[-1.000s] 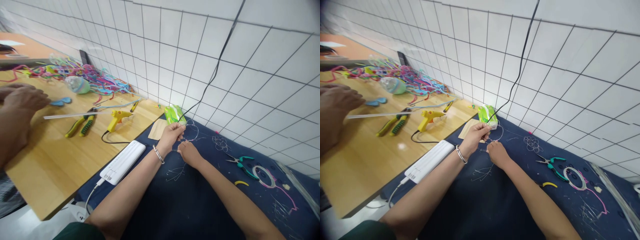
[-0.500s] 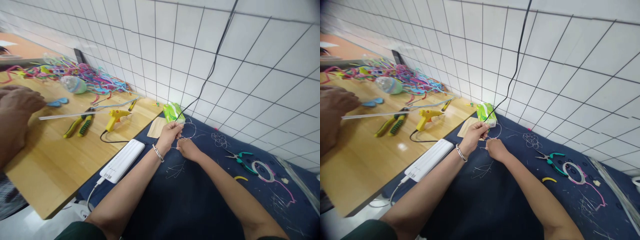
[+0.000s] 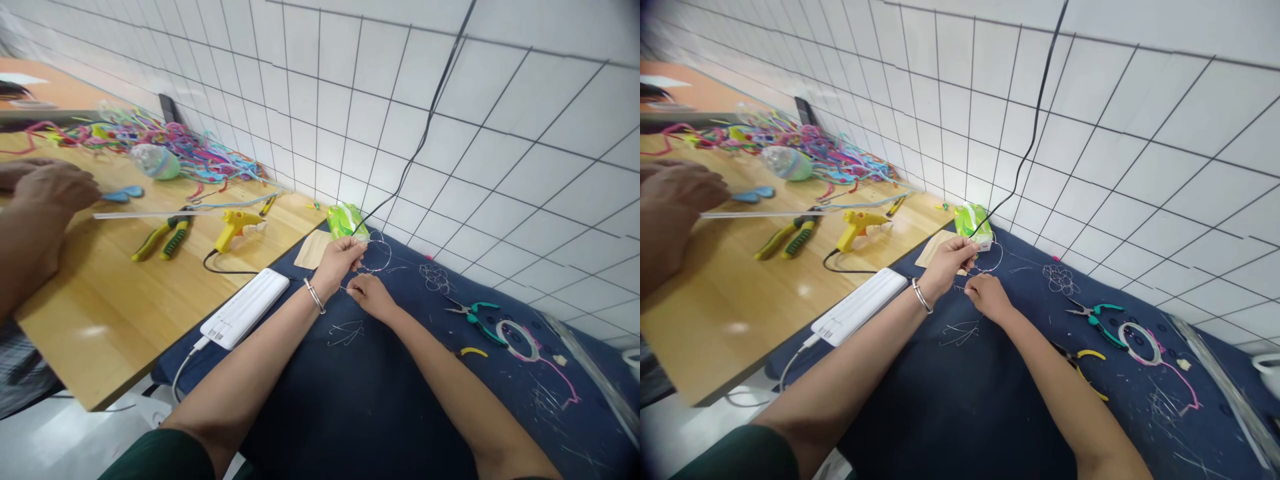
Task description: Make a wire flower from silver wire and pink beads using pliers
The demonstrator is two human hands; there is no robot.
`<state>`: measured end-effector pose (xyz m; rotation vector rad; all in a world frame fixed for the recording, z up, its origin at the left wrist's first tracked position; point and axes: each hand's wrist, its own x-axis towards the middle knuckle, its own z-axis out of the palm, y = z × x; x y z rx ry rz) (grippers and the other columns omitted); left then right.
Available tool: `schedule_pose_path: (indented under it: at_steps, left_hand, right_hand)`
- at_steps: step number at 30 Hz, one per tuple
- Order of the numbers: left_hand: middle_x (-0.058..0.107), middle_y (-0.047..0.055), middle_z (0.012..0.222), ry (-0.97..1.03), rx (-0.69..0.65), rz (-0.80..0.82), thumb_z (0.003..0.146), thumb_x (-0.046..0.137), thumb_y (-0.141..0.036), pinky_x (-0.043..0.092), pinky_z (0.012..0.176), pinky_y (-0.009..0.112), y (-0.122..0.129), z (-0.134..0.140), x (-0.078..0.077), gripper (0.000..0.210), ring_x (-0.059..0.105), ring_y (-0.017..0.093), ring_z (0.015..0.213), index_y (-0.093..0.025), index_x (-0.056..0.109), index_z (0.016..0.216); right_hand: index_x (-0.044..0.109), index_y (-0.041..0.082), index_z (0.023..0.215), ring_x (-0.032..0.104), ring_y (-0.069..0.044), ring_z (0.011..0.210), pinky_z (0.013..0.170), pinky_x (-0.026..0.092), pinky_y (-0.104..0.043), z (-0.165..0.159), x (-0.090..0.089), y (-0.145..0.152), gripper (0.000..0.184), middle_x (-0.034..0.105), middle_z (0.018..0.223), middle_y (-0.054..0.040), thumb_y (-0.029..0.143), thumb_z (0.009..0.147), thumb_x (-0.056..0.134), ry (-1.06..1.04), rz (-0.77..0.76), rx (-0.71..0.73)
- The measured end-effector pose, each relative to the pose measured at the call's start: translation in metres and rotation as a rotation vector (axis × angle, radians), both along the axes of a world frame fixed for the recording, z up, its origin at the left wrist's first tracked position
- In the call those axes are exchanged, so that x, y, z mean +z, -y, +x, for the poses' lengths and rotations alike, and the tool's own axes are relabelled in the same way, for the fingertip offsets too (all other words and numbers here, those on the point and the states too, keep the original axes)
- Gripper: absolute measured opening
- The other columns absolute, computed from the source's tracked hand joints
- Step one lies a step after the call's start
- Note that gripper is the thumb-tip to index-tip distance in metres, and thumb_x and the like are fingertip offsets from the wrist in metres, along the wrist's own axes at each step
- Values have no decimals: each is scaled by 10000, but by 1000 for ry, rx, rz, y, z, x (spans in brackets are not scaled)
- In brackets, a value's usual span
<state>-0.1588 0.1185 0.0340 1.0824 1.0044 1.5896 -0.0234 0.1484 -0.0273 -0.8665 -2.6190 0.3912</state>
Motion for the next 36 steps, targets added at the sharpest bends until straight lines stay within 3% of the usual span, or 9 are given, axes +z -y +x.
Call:
schedule_pose_path:
  at_steps: [8, 21, 29, 36]
  left_hand:
    - [525, -19, 570, -21, -15, 17, 736, 606, -328, 354, 418, 154, 1, 3, -1, 210, 468, 53, 457, -140, 532, 679]
    - [533, -16, 581, -22, -20, 23, 729, 607, -342, 346, 415, 156, 6, 5, 1, 217, 482, 60, 463, -142, 529, 694]
    - [530, -14, 587, -70, -42, 22, 746, 587, -346, 353, 413, 156, 6, 6, -1, 218, 484, 59, 467, -142, 532, 696]
    - [523, -17, 578, -145, -65, 6, 754, 569, -354, 343, 416, 164, 6, 17, -6, 219, 464, 61, 455, -147, 539, 693]
  right_hand:
    - [592, 214, 813, 516, -152, 871, 877, 309, -312, 4, 11, 9, 104, 617, 873, -9, 214, 837, 491, -171, 3, -22]
    - [612, 222, 718, 504, -135, 723, 730, 356, -268, 14, 9, 15, 71, 611, 724, 20, 193, 762, 564, -222, -105, -72]
    - [601, 226, 745, 506, -156, 803, 759, 368, -287, 20, 13, 18, 65, 604, 770, 11, 205, 751, 540, -326, -194, -154]
    - [561, 223, 778, 538, -145, 706, 697, 403, -288, 61, 20, 25, 62, 590, 742, 12, 250, 750, 513, -447, -308, -291]
